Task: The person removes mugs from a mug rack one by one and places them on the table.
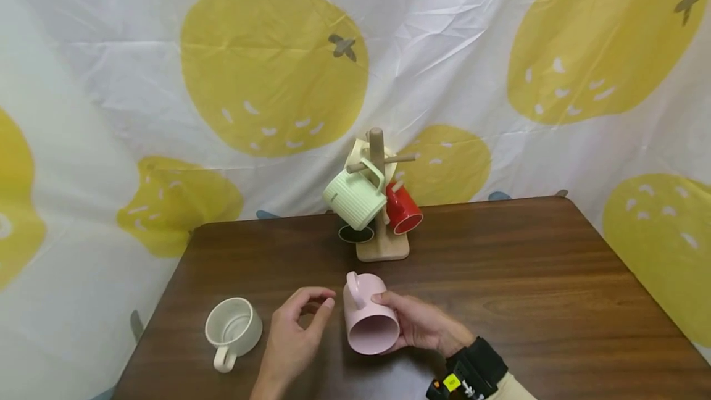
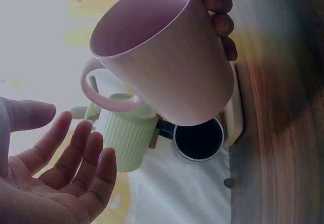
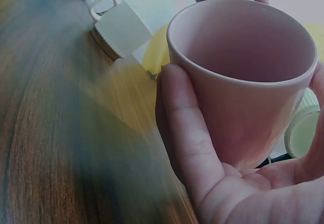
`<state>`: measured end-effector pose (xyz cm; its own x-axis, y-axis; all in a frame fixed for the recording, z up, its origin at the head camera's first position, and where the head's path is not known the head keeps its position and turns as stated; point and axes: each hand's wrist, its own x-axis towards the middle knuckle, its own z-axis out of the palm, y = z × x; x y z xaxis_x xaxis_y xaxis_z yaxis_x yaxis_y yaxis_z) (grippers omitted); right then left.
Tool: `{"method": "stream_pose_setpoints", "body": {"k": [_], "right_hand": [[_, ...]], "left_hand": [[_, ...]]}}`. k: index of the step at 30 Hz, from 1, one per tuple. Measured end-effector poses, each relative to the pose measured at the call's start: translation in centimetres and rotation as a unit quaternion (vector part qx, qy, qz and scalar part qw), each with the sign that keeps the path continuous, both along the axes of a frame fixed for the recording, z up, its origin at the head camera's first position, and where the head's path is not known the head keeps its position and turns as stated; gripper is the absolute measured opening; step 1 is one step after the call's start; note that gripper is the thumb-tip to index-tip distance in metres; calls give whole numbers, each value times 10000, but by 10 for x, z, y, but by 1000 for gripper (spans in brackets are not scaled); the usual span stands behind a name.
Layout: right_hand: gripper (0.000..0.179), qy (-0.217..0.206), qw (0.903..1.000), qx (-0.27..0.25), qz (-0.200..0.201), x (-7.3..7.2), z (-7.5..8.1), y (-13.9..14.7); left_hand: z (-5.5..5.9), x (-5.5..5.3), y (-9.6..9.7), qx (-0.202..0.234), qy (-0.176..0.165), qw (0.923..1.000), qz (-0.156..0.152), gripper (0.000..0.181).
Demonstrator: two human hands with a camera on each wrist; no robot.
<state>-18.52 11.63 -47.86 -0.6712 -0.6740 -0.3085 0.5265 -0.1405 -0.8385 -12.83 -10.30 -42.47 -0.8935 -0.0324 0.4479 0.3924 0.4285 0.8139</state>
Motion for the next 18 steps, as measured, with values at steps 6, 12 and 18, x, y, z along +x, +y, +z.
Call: {"method": "stream_pose_setpoints", "body": {"k": [6, 12, 18], "right_hand": [[48, 79, 9998, 9, 167, 0, -1, 1], [50, 106, 9991, 51, 413, 1, -2, 1], [49, 98, 9979, -20, 632, 3, -4, 3]], "left_hand": [[4, -4, 0, -293, 524, 9972, -452, 16], [4, -8, 2, -681, 1027, 9880, -932, 29], [0, -10, 4, -1049, 1224, 9789, -1254, 29]]}}
